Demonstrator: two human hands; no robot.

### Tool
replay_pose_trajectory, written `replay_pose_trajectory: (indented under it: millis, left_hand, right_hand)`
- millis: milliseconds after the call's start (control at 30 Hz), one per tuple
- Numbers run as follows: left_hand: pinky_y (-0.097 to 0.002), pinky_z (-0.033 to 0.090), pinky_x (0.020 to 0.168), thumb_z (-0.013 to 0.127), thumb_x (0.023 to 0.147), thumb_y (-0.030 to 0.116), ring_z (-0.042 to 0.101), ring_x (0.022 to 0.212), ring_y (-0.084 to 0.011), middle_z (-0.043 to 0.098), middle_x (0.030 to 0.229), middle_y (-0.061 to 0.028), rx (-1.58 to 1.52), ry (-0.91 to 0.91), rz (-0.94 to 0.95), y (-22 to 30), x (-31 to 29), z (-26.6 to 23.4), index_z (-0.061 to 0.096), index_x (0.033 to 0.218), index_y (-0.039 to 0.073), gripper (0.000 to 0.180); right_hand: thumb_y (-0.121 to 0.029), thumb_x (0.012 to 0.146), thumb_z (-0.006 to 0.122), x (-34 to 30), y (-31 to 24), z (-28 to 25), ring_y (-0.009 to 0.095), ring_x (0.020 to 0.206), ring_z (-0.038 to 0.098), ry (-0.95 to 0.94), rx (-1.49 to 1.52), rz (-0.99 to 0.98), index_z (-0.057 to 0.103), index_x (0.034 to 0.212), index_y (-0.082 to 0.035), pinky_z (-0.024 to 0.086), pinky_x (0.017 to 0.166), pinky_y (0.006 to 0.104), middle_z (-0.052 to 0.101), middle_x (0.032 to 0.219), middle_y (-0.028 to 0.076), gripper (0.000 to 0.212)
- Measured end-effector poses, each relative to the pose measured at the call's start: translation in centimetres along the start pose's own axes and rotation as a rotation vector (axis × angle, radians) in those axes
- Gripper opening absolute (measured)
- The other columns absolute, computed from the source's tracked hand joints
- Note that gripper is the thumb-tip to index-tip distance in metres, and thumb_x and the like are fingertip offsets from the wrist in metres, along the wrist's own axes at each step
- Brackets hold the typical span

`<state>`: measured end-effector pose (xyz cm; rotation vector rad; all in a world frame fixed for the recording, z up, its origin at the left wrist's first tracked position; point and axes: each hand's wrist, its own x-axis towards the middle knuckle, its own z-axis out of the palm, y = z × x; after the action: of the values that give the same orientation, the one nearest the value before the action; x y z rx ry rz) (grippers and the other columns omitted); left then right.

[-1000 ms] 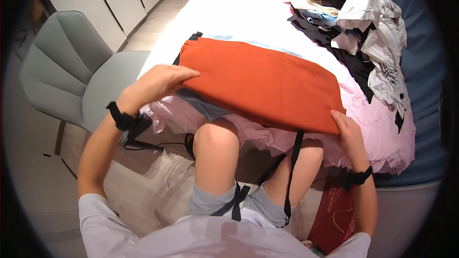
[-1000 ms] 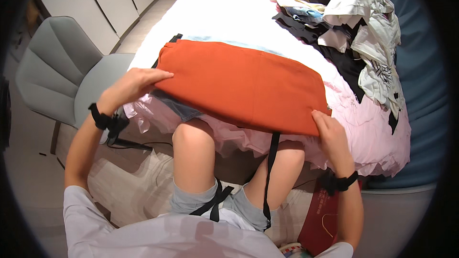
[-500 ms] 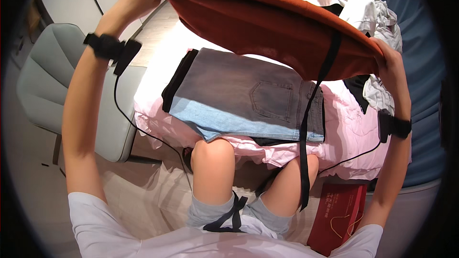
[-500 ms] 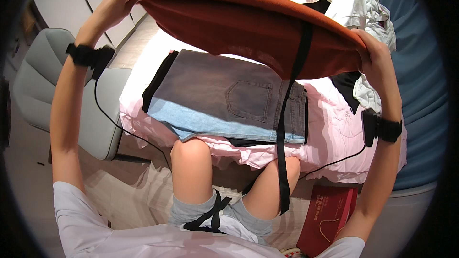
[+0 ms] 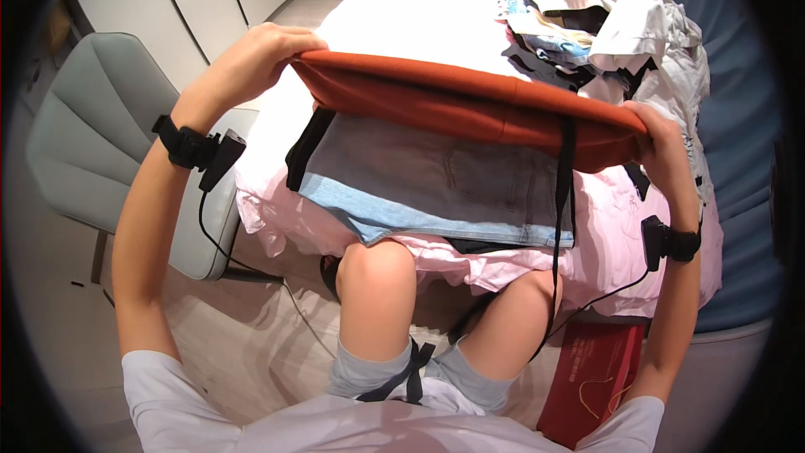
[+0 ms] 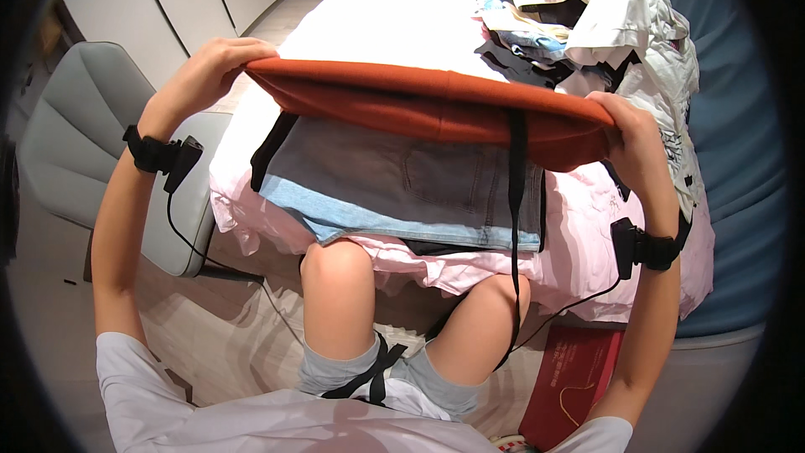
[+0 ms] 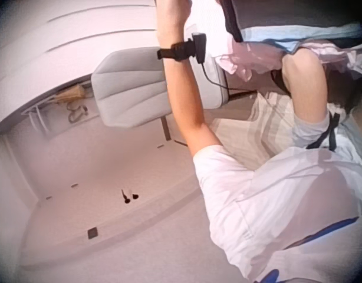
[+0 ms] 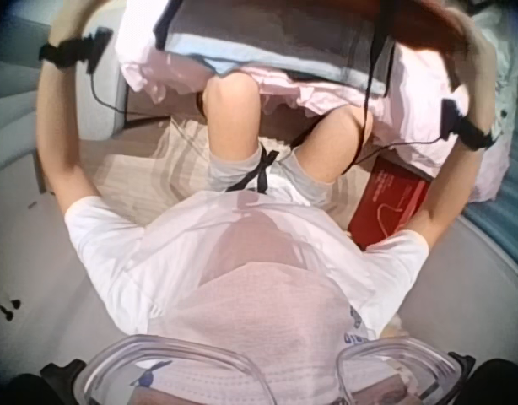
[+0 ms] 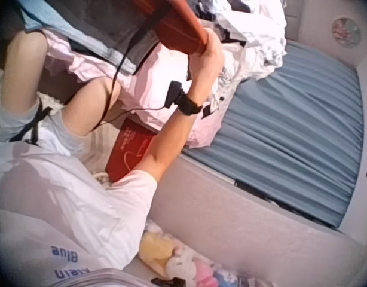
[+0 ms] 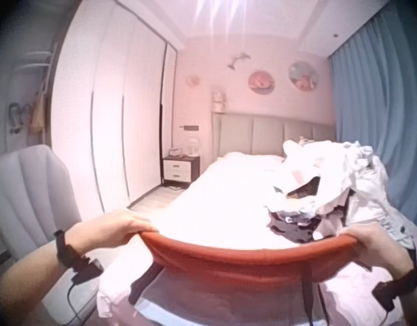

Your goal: The person folds an orange shirt and a white shirt on a bed.

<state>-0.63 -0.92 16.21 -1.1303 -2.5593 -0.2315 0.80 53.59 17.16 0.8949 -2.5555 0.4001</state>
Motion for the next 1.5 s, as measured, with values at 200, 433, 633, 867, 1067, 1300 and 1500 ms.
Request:
replay_pose_trajectory:
  millis: [200, 433, 633, 867, 1067, 1300, 1500]
  left_hand:
    - [-0.0394, 0.056, 0.083, 0.058, 0.082, -0.017, 0.069, 0.094, -0.0377, 0.071, 0.108, -0.0198, 0.01, -0.004, -0.084, 1.1, -1.2, -0.5, 0.067, 0.117, -0.003, 0.038]
    - [-0.035, 0.059, 0.084, 0.057, 0.094, -0.009, 0.071, 0.09, -0.0263, 0.074, 0.1, -0.0151, -0.054, -0.114, -0.083, -2.4, 1.9, -4.0, 0.07, 0.12, 0.003, 0.032]
    - [-0.0348, 0.06, 0.081, 0.055, 0.098, -0.004, 0.071, 0.086, -0.0289, 0.073, 0.097, -0.0136, 0.08, -0.01, -0.041, -4.7, 4.6, -4.2, 0.069, 0.122, 0.004, 0.029]
    - [-0.0398, 0.058, 0.093, 0.058, 0.086, -0.013, 0.071, 0.105, -0.0355, 0.072, 0.12, -0.0142, 0.207, 0.234, 0.0, -0.9, 0.4, -0.3, 0.067, 0.125, 0.004, 0.044]
    - [-0.0405, 0.054, 0.102, 0.058, 0.081, -0.008, 0.065, 0.12, -0.0348, 0.066, 0.13, -0.0177, 0.033, 0.098, -0.171, 5.8, -10.3, 11.3, 0.065, 0.126, 0.003, 0.048]
    - [-0.04, 0.058, 0.096, 0.059, 0.079, -0.012, 0.065, 0.12, -0.0334, 0.068, 0.128, -0.0151, 0.118, 0.216, -0.166, 6.8, -9.1, 10.4, 0.067, 0.121, -0.001, 0.045]
    - [-0.0465, 0.045, 0.11, 0.064, 0.074, -0.009, 0.056, 0.132, -0.0326, 0.062, 0.138, -0.0151, 0.106, -0.106, -0.279, 9.7, -9.1, 9.3, 0.061, 0.13, 0.0, 0.057]
  right_hand:
    - [0.007, 0.086, 0.058, -0.3, -0.6, -1.5, 0.032, 0.078, 0.068, 0.108, -0.089, -0.099, 0.064, 0.115, 0.0, 0.053, 0.069, 0.0336, 0.069, 0.095, 0.017, 0.03]
    - [0.008, 0.091, 0.057, 1.8, 2.1, -3.7, 0.013, 0.075, 0.06, -0.07, 0.105, 0.058, 0.065, 0.116, 0.0, 0.05, 0.069, 0.0274, 0.066, 0.084, 0.011, 0.028]
    - [0.008, 0.092, 0.056, 4.3, 3.9, -4.1, 0.016, 0.075, 0.061, 0.021, 0.001, -0.008, 0.065, 0.116, -0.001, 0.051, 0.071, 0.0288, 0.067, 0.086, 0.012, 0.028]
    - [0.011, 0.087, 0.056, -0.5, 1.8, -2.3, 0.034, 0.095, 0.071, 0.13, -0.123, -0.04, 0.065, 0.121, 0.0, 0.054, 0.085, 0.0339, 0.071, 0.106, 0.02, 0.037]
    - [0.011, 0.08, 0.058, -12.6, -1.3, 9.8, 0.034, 0.105, 0.071, -0.091, -0.141, -0.029, 0.066, 0.125, -0.001, 0.057, 0.09, 0.0401, 0.071, 0.12, 0.02, 0.048]
    - [0.014, 0.077, 0.057, -12.0, -2.8, 8.9, 0.037, 0.108, 0.069, 0.008, -0.149, 0.009, 0.063, 0.129, 0.003, 0.056, 0.092, 0.0415, 0.07, 0.123, 0.02, 0.054]
    - [0.008, 0.074, 0.066, -14.7, -3.9, 10.2, 0.037, 0.128, 0.058, -0.17, -0.005, 0.141, 0.054, 0.142, 0.0, 0.048, 0.108, 0.0414, 0.057, 0.142, 0.022, 0.07]
